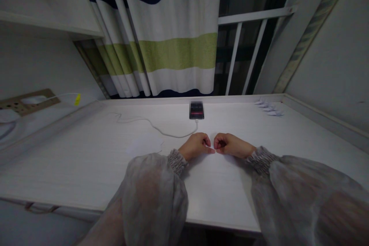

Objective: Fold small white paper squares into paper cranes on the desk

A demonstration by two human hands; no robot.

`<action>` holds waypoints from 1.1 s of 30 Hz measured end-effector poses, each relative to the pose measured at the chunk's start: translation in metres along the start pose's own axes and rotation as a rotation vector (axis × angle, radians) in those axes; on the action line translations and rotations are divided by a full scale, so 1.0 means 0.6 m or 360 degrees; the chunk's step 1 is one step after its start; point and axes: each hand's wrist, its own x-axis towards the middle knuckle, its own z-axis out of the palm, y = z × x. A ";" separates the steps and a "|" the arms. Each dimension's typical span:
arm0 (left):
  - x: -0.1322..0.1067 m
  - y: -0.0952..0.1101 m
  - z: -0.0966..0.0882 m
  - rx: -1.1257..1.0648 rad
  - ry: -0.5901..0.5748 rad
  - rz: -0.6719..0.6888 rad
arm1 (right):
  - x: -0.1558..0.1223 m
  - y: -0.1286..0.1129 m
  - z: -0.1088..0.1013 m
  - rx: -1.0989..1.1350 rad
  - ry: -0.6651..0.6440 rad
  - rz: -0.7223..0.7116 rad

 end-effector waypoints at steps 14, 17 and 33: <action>-0.006 -0.009 -0.018 -0.0297 -0.0241 -0.0018 | 0.000 0.012 -0.003 -0.0076 -0.0028 -0.0101; -0.008 -0.010 -0.018 -0.0321 -0.0226 0.0006 | -0.011 0.021 -0.006 -0.0138 -0.0002 -0.0324; -0.011 -0.012 -0.012 0.0210 0.0083 0.0606 | -0.055 -0.010 0.005 -0.0762 -0.0172 -0.0930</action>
